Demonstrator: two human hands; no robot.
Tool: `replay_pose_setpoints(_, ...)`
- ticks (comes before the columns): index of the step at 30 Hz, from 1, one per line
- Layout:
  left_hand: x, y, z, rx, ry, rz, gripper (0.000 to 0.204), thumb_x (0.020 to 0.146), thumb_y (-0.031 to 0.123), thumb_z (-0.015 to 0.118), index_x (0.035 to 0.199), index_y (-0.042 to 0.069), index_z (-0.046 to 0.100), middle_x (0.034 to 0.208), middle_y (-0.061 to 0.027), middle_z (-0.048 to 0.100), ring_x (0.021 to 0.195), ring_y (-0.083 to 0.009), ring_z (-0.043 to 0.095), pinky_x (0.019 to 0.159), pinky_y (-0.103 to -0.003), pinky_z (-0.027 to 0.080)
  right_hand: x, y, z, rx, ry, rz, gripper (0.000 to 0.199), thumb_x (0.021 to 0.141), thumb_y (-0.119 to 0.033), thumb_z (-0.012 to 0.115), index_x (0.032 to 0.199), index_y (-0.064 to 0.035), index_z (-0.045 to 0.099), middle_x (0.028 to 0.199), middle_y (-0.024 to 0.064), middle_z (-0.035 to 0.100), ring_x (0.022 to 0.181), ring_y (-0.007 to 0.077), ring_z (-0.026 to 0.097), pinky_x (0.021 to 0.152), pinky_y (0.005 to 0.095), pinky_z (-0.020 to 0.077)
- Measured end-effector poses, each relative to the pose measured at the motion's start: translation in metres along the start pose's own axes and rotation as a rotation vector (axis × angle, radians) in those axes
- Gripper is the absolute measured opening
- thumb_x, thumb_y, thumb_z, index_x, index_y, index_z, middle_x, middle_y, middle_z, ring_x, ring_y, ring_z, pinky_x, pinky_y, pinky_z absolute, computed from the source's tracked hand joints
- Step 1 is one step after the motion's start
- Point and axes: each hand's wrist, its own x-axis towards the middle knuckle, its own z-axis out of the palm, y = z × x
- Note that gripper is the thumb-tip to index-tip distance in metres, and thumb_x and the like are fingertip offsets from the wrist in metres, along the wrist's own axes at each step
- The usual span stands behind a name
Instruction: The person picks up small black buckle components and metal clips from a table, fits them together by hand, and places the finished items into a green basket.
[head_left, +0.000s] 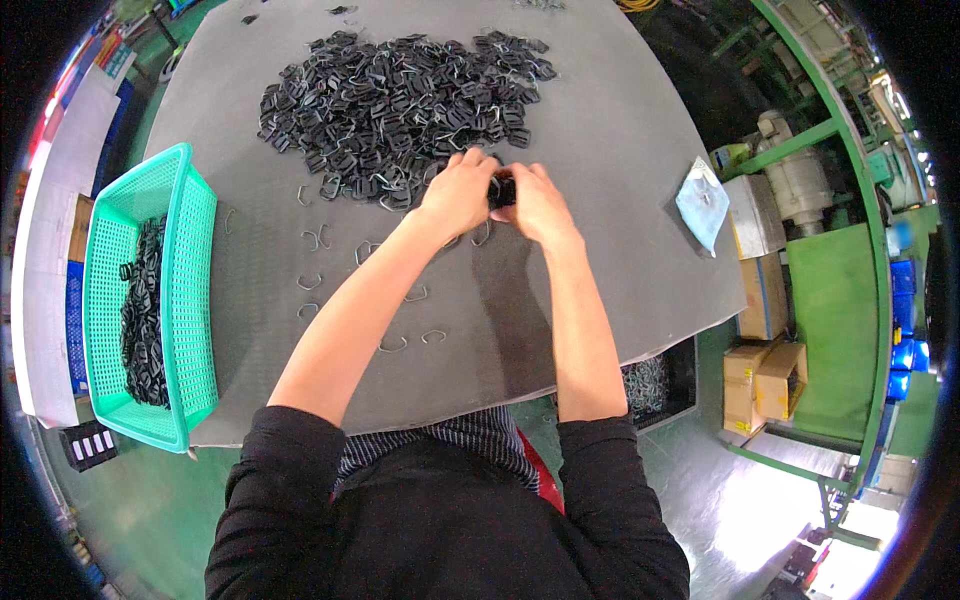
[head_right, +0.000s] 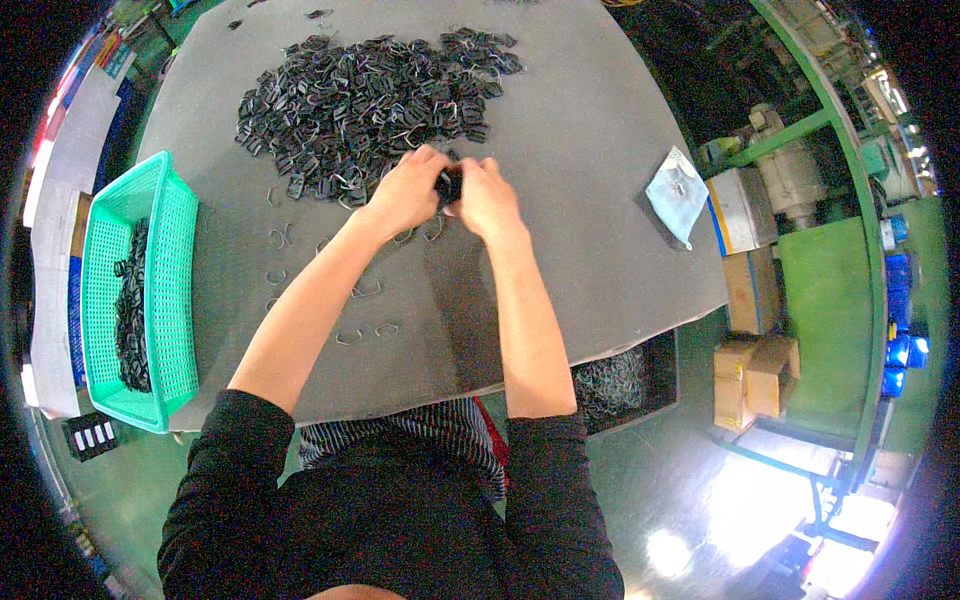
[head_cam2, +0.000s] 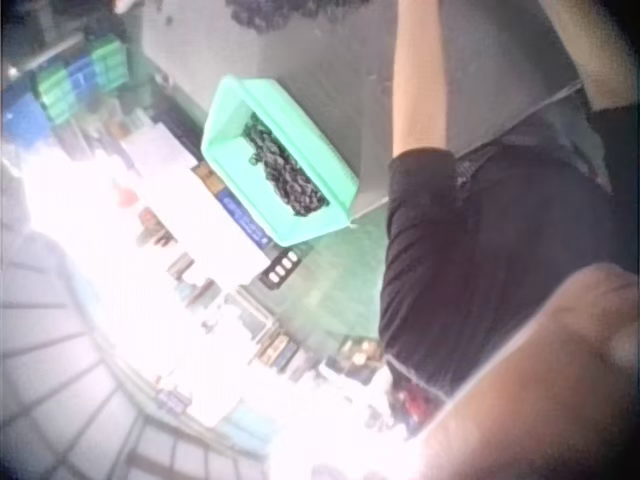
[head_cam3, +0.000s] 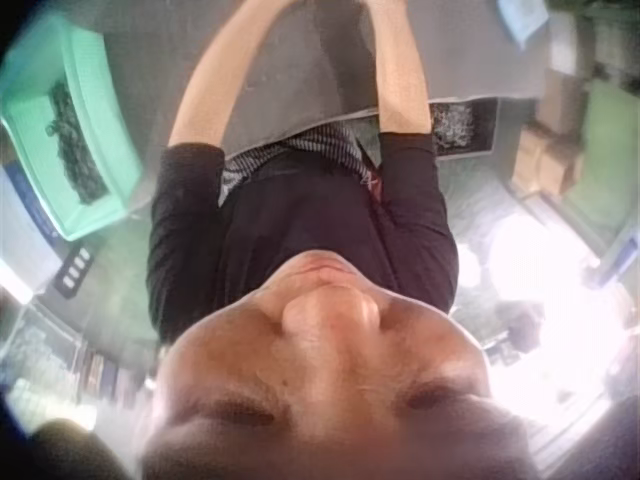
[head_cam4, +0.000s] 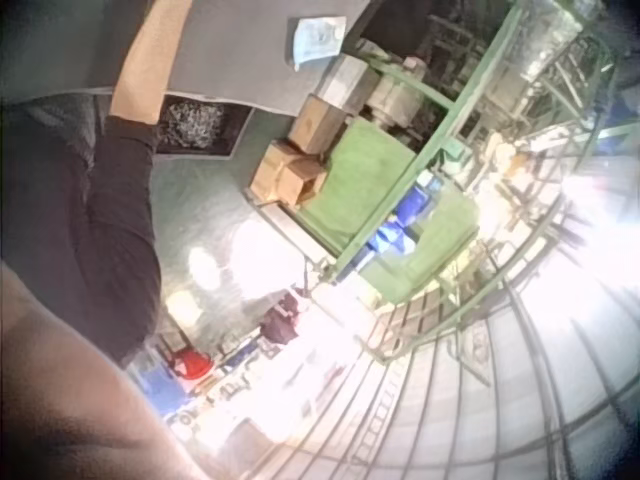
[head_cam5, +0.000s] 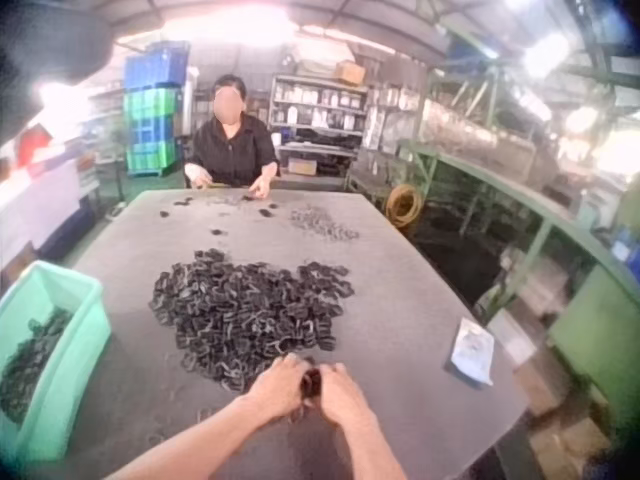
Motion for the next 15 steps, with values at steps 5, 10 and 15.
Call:
replay_pose_setpoints(5,-0.062,-0.018,-0.045,-0.803,-0.042,-0.364,0.017,0.088,0.011,0.056,0.103,0.003,0.057,0.083,-0.0034,0.063,0.076,-0.0070,0.059,0.048,-0.022,0.048,-0.012,-0.011,0.004,0.605,-0.128,-0.049,0.028,0.072,-0.008,0.071,0.097,-0.0025,0.062,0.079,0.0122,0.065,0.060,0.0177,0.062,0.056,0.0331,0.0499)
replay_pose_setpoints(10,-0.088,-0.030,-0.095,-1.039,-0.147,-0.330,0.023,0.085,0.007,0.058,0.108,0.002,0.056,0.095,-0.0061,0.063,0.083,-0.0128,0.061,0.074,-0.024,0.049,-0.025,-0.015,-0.021,0.687,-0.067,-0.046,0.020,0.078,0.001,0.062,0.098,-0.0020,0.062,0.081,0.0063,0.066,0.069,0.0142,0.064,0.060,0.0256,0.0519)
replay_pose_setpoints(15,-0.102,-0.035,-0.109,-1.146,-0.136,-0.263,0.043,0.082,0.004,0.059,0.123,0.005,0.047,0.106,-0.0090,0.061,0.093,-0.0191,0.062,0.084,-0.027,0.047,-0.028,0.002,-0.035,0.733,-0.199,-0.027,0.025,0.085,-0.003,0.055,0.109,-0.0014,0.059,0.095,0.0052,0.065,0.086,0.0127,0.063,0.074,0.0253,0.0492)
